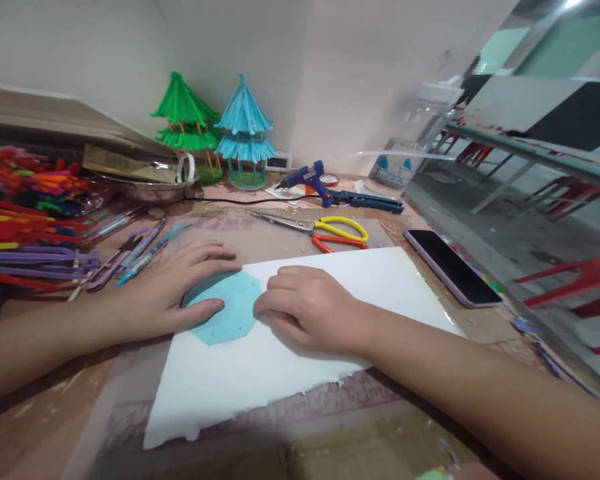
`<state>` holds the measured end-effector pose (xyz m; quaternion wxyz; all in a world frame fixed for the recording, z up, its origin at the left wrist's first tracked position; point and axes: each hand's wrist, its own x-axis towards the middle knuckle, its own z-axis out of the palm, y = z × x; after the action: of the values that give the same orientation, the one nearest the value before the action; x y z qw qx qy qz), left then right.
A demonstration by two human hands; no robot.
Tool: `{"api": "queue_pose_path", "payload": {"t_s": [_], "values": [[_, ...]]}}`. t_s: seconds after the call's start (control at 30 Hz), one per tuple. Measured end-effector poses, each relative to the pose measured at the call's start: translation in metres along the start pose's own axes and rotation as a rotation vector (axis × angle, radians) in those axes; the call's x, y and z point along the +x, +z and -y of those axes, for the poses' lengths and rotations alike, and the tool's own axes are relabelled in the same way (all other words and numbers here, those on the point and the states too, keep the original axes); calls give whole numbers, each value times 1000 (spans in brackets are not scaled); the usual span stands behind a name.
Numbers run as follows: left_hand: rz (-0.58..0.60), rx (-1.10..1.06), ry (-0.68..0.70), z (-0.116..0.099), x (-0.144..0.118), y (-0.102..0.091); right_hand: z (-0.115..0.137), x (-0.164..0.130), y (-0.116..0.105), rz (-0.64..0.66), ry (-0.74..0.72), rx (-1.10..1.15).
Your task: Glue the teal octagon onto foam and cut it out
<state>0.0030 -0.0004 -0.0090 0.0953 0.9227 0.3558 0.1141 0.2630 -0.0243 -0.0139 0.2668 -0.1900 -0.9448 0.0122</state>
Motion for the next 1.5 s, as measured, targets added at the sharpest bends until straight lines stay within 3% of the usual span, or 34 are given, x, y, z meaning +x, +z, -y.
{"api": "queue_pose_path", "payload": {"t_s": [0.23, 0.37, 0.63, 1.07, 1.2, 1.27, 1.37, 1.5], "values": [[-90, 82, -24, -3, -1, 1, 1, 0, 1, -14, -8, -5], [-129, 162, 32, -5, -3, 1, 1, 1, 0, -7, -7, -5], [27, 50, 3, 1, 0, 0, 1, 1, 0, 1, 2, 3], [81, 49, 24, 3, 1, 1, 0, 0, 1, -2, -3, -16], [56, 41, 33, 4, 0, 3, 3, 3, -12, 97, 22, -13], [47, 35, 32, 4, 0, 3, 6, 5, -25, 138, 66, 8], [43, 32, 22, 4, -1, 3, 6, 10, -46, 96, 224, -7], [24, 45, 33, 5, -3, 4, -23, 16, -69, 103, 619, -160]]}}
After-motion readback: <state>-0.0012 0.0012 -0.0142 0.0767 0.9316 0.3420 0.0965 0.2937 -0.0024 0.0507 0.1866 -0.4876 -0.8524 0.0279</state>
